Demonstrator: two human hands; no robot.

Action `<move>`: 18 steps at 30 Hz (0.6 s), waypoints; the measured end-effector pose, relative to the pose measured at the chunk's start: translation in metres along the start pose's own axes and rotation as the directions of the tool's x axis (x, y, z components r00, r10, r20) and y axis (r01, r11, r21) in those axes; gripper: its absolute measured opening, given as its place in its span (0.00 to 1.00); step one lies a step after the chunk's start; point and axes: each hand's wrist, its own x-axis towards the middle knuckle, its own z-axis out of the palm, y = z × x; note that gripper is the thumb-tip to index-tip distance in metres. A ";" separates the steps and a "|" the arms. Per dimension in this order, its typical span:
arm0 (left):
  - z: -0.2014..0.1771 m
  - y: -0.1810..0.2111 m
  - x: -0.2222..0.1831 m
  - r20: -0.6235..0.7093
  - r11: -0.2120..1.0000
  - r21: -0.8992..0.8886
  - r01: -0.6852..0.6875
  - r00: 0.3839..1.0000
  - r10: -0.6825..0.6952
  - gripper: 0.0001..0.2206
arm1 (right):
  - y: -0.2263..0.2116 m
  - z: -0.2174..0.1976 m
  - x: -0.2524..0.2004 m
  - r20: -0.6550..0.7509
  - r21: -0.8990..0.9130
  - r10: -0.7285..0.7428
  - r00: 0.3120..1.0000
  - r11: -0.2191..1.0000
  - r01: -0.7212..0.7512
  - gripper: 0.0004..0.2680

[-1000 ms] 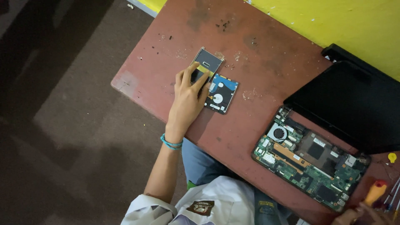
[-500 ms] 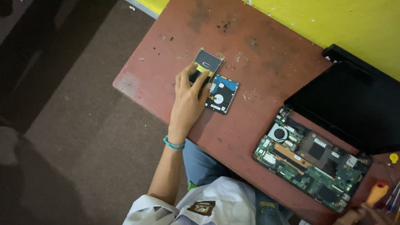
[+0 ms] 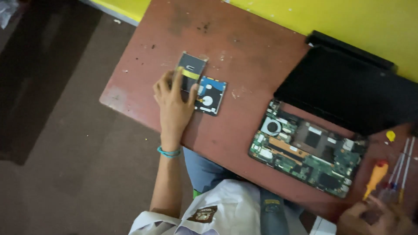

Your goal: Removing internal components from a laptop motherboard using a screwdriver, including the hard drive and RAM modules.

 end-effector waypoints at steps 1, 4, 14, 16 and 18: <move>0.000 0.002 -0.001 0.008 1.000 -0.002 0.001 1.000 -0.001 0.22 | 0.004 -0.002 -0.007 0.006 -0.006 0.002 1.000 1.000 -0.002 0.07; -0.003 0.002 -0.001 0.016 0.995 -0.083 0.056 0.998 -0.054 0.28 | 0.007 -0.004 -0.019 0.108 -0.019 0.120 0.987 0.993 -0.119 0.07; 0.000 0.001 0.004 -0.092 0.999 0.009 -0.031 0.995 0.031 0.22 | 0.002 0.005 -0.021 0.139 -0.082 0.202 0.969 0.978 -0.192 0.09; 0.002 0.001 0.005 -0.088 0.999 0.000 -0.033 0.996 0.032 0.23 | 0.014 0.013 -0.025 0.133 -0.097 0.235 0.963 0.970 -0.223 0.08; 0.002 0.000 0.004 -0.089 0.999 0.023 -0.027 0.996 0.029 0.24 | 0.024 0.017 -0.032 0.118 -0.310 0.275 0.954 0.923 -0.227 0.09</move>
